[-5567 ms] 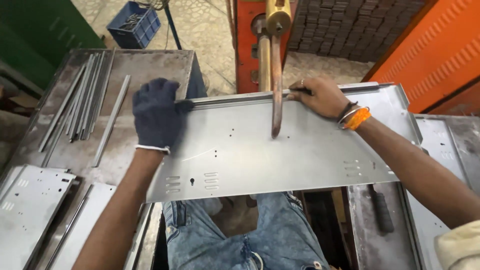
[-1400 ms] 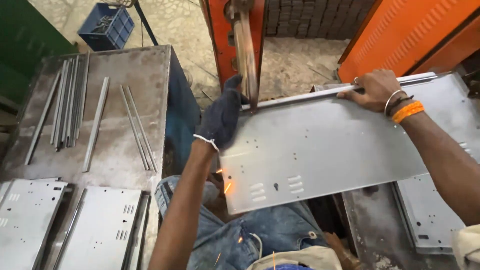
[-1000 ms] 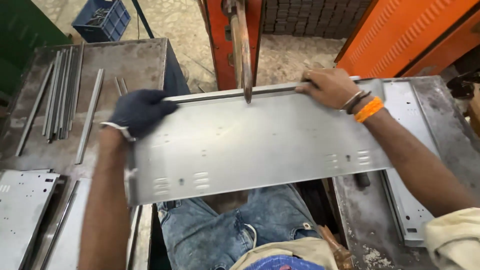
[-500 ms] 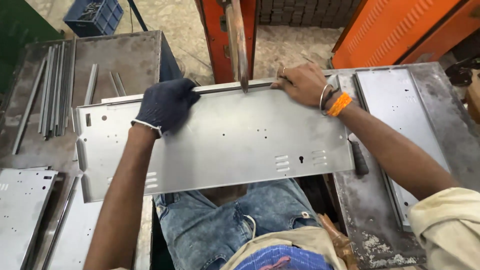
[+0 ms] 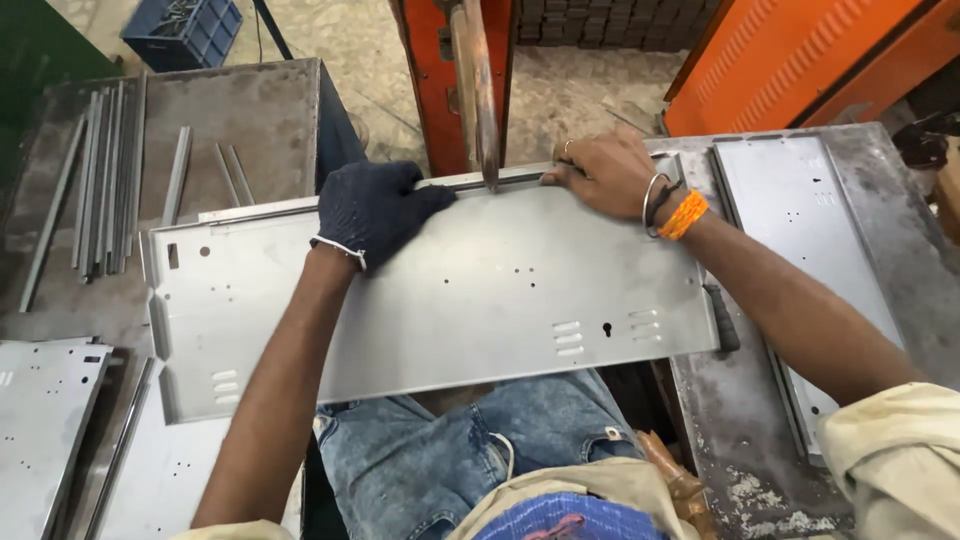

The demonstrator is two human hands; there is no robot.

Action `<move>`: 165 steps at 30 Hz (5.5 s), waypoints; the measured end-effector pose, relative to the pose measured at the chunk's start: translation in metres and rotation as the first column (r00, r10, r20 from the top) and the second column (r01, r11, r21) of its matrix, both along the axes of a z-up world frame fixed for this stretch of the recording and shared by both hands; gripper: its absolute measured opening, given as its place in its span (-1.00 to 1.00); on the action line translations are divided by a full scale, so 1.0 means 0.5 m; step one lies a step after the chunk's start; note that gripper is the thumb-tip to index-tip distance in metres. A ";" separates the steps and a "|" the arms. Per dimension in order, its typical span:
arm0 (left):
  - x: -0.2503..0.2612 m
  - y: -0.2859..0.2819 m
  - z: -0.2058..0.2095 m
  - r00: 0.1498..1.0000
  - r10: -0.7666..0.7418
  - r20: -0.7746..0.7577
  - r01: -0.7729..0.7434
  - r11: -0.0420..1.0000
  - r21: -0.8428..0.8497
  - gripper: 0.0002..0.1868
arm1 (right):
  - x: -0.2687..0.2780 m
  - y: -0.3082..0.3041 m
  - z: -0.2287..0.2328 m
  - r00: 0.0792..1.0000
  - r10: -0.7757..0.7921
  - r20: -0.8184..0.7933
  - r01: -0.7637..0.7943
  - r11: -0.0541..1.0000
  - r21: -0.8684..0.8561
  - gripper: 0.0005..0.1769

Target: Positioning metal rods onto metal panels and using a spot welding machine to join them.

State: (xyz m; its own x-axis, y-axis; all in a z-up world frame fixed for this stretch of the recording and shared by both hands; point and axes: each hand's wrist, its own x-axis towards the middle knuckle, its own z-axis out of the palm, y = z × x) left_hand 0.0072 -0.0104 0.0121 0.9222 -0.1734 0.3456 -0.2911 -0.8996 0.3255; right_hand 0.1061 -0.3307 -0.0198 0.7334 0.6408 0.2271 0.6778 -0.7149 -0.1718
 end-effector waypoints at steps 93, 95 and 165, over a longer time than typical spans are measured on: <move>-0.369 0.194 -0.248 0.837 0.474 -0.274 -0.453 0.881 0.141 -0.42 | -0.235 0.352 -0.183 0.934 0.356 -0.018 -0.353 0.932 0.076 -0.45; -0.370 0.200 -0.256 0.847 0.470 -0.247 -0.458 0.882 0.108 -0.43 | -0.228 0.347 -0.179 0.909 0.411 -0.063 -0.396 0.902 0.173 -0.43; -0.126 -0.534 -0.342 0.652 -0.700 -0.292 -0.025 0.366 -0.930 -0.48 | -0.089 -0.536 -0.251 0.612 -0.718 -0.330 0.746 0.663 -0.059 -0.60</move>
State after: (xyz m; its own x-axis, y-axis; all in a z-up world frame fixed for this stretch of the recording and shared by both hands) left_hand -0.0557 -0.2776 -0.1589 0.8675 -0.4964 -0.0318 0.0789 0.0742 0.9941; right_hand 0.0616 -0.5989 -0.1451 0.9866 -0.1496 -0.0658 -0.1631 -0.9249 -0.3435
